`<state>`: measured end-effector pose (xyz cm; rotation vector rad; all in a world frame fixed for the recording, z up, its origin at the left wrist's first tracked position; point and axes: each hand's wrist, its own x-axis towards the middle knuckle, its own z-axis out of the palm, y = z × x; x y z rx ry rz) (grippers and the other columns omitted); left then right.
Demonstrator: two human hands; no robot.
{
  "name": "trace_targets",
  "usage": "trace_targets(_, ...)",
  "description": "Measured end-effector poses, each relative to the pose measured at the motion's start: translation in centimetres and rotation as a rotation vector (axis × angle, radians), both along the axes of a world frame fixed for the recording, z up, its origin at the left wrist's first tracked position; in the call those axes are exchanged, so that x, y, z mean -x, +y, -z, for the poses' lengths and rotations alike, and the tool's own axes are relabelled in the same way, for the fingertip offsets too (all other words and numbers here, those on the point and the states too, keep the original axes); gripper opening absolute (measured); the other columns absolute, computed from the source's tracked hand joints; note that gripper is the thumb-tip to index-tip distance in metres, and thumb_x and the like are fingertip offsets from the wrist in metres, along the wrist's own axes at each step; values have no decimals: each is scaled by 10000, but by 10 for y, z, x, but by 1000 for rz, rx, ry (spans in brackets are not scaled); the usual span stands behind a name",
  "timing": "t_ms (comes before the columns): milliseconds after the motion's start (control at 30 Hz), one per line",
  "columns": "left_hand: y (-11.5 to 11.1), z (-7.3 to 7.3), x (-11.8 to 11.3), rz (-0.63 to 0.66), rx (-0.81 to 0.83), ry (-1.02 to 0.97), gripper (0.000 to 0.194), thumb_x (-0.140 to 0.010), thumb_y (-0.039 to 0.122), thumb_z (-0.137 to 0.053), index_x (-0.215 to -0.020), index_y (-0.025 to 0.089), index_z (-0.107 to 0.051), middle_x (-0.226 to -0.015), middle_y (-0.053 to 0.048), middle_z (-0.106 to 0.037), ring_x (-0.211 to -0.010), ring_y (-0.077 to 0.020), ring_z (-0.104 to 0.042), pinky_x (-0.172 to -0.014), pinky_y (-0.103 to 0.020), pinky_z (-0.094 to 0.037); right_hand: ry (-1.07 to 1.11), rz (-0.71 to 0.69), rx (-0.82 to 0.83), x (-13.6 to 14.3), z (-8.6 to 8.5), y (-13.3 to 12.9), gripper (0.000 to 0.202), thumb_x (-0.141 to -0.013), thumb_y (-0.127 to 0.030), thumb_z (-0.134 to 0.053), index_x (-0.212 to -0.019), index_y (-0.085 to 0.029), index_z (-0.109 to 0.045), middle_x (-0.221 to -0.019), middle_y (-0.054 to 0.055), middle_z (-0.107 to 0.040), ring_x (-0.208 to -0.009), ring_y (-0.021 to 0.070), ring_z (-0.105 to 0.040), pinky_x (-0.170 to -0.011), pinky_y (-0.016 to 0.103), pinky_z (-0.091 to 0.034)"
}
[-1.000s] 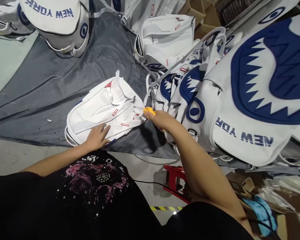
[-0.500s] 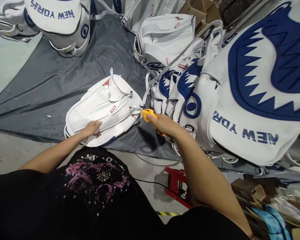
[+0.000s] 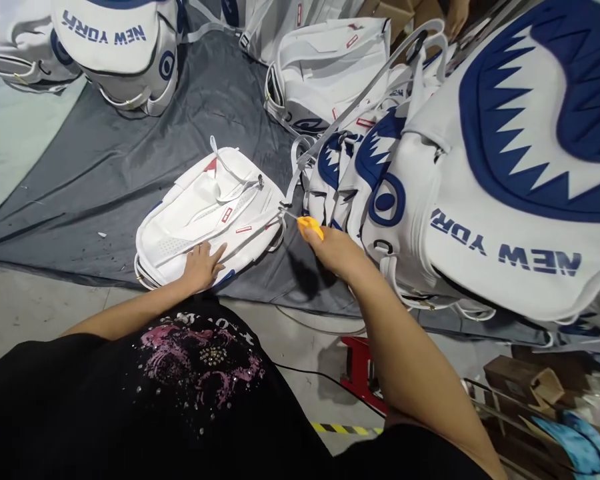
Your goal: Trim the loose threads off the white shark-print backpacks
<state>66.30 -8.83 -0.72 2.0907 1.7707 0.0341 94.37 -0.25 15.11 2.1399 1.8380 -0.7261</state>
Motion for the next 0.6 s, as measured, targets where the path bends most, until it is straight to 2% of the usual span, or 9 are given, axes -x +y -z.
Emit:
trace_targets(100,10,-6,17,96,63,-62,584,-954,519,-451,-1493,297,-430,-1386,-184,-469,-1204,-371,-470,-957,-504,-431,28,-61,61,16,6,-13,542,-955,-602,-378,-1045,-159,-677,-805,115,-691,-705,226,-623,-596,278,-381)
trace_targets(167,23,-13,45,30,10,-155,529,-963,499,-444,-1431,263,-516,-1438,-165,-444,-1292,-360,-423,-1042,-505,-387,89,-67,116,26,8,-28,537,-957,-595,-373,-1049,-164,-680,-812,108,-693,-695,216,-619,-589,274,-374)
trace_targets(233,37,-19,79,-196,-107,-236,495,-965,441,-461,-1380,189,-555,-1462,-175,-430,-1356,-347,-376,-1102,-490,-340,133,-42,145,33,11,-47,536,-960,-584,-363,-1041,-162,-683,-807,101,-694,-687,205,-615,-585,267,-373)
trace_targets(300,53,-22,111,-489,-89,-336,451,-951,390,-502,-1301,115,-581,-1357,-205,-522,-1288,-327,-464,-1056,-451,-395,172,-1,176,41,17,-69,538,-960,-586,-359,-1039,-165,-686,-798,91,-697,-695,201,-620,-587,262,-379)
trace_targets(367,69,-22,134,-757,137,-514,348,-957,366,-508,-1160,102,-609,-1126,-181,-636,-1045,-271,-613,-855,-369,-501,222,13,221,53,26,-94,528,-961,-585,-362,-1021,-178,-692,-811,84,-706,-725,204,-632,-593,257,-386)
trace_targets(400,76,-22,140,-875,298,-638,301,-966,364,-500,-1082,109,-609,-1005,-153,-658,-887,-228,-641,-719,-311,-506,247,12,243,62,32,-107,517,-965,-580,-364,-1017,-184,-693,-837,84,-714,-752,208,-641,-603,256,-392)
trace_targets(467,86,-22,146,-1054,585,-871,250,-983,356,-477,-957,131,-583,-826,-99,-645,-640,-156,-591,-508,-225,-417,271,20,281,83,42,-133,500,-978,-558,-356,-1024,-187,-689,-915,91,-726,-822,224,-656,-634,262,-406)
trace_targets(533,89,-25,145,-1122,753,-988,219,-985,330,-476,-899,146,-558,-741,-69,-615,-550,-136,-544,-432,-204,-372,260,60,304,106,49,-156,503,-996,-537,-329,-1068,-177,-673,-988,108,-726,-889,246,-663,-674,278,-419)
trace_targets(600,87,-29,145,-1112,805,-1034,171,-981,295,-481,-920,152,-554,-746,-64,-610,-584,-153,-580,-459,-225,-455,230,126,316,128,54,-176,508,-1010,-520,-301,-1121,-168,-651,-1026,121,-722,-927,263,-664,-702,293,-425)
